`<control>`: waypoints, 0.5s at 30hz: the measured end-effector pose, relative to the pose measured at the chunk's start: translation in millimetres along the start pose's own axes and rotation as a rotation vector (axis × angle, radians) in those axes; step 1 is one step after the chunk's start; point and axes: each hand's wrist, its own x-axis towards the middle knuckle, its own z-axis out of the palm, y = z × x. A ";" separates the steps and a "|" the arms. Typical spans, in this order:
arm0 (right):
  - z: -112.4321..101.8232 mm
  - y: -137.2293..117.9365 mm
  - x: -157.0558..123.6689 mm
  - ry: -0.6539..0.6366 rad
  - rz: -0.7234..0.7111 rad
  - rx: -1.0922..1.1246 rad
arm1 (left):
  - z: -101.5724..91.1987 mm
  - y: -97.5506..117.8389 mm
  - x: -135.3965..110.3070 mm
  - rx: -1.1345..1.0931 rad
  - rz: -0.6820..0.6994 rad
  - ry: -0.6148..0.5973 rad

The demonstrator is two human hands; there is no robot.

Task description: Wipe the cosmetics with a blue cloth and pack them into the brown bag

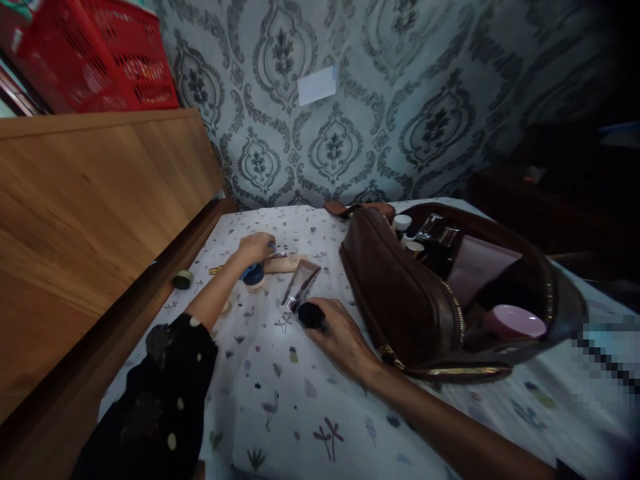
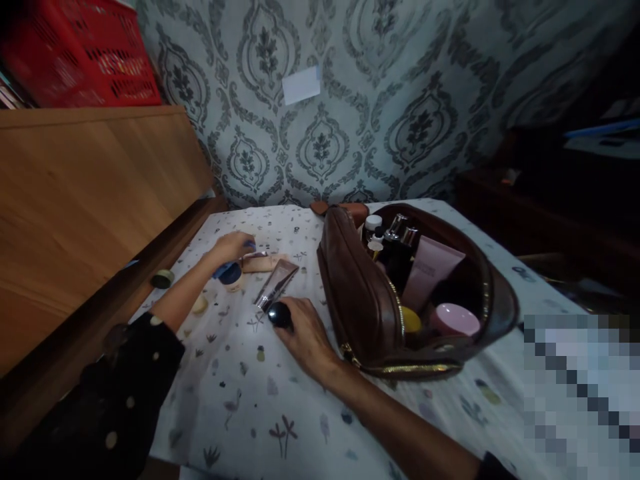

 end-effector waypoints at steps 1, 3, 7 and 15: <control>0.3 0.8 -0.1 0.005 0.002 0.015 | 0.5 -3.4 14.8 0.010 0.010 -0.080; 1.4 2.5 -0.2 0.017 0.002 0.038 | 5.6 -8.2 36.3 0.015 0.050 -0.205; 3.4 4.5 -0.2 0.011 -0.016 0.031 | 16.5 -14.0 52.2 0.016 0.114 -0.318; -2.3 -1.1 0.7 0.009 -0.049 -0.001 | 19.4 -15.2 52.2 0.047 0.138 -0.324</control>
